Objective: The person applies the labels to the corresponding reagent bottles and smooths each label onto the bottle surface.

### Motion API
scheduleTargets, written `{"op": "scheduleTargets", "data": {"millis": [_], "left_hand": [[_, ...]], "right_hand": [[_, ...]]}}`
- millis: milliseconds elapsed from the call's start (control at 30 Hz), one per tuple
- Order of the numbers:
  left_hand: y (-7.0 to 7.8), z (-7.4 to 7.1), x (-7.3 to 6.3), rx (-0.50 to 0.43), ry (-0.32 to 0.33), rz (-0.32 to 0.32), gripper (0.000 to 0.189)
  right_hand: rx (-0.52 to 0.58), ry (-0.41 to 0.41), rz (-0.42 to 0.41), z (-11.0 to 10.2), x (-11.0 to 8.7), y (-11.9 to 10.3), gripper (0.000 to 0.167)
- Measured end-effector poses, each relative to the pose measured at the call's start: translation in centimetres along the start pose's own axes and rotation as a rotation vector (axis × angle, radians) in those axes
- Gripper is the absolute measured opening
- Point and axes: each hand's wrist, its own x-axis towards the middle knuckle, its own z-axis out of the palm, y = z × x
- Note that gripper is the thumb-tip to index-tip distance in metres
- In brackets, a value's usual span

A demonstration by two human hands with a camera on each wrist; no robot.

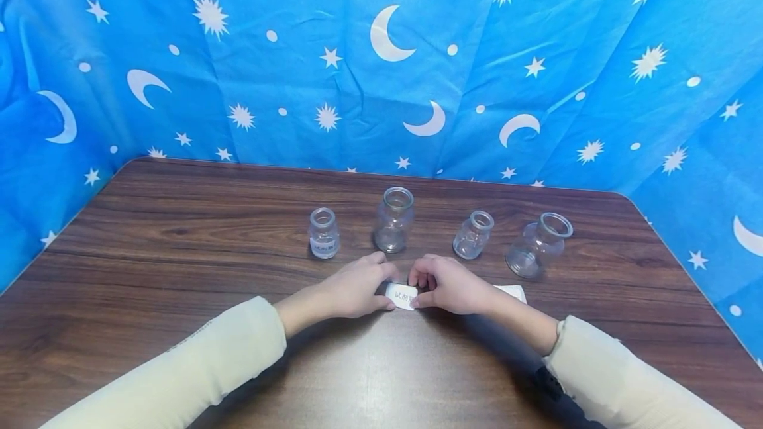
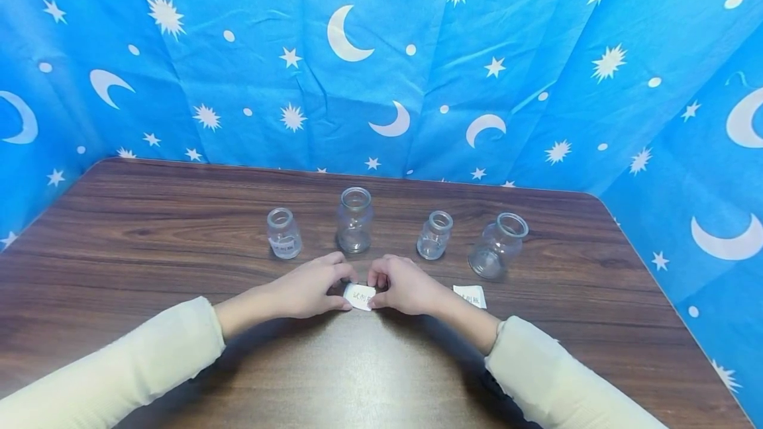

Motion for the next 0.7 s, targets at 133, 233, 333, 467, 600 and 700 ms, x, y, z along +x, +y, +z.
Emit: {"op": "scheduleTargets", "data": {"millis": [133, 233, 333, 467, 600, 700], "left_hand": [[-0.10, 0.10, -0.03, -0.012, 0.008, -0.018, 0.032], [-0.23, 0.20, -0.07, -0.022, 0.011, -0.027, 0.033], [-0.33, 0.27, -0.12, -0.030, 0.025, -0.024, 0.032], [-0.42, 0.30, -0.13, -0.037, 0.047, -0.010, 0.028], [-0.55, 0.29, -0.03, -0.089, 0.056, 0.006, 0.021], [-0.66, 0.25, 0.01, -0.148, 0.068, 0.024, 0.017]], "right_hand": [[0.014, 0.003, 0.024, 0.08, 0.00, -0.08, 0.020], [0.028, -0.002, 0.039, 0.12, -0.01, -0.16, 0.019], [0.024, 0.000, 0.043, 0.15, -0.04, -0.22, 0.019], [0.014, 0.000, 0.038, 0.15, -0.13, -0.19, 0.018], [0.050, -0.010, 0.024, 0.01, -0.14, 0.05, 0.017], [0.123, -0.032, 0.022, -0.27, -0.05, 0.24, 0.014]]}}
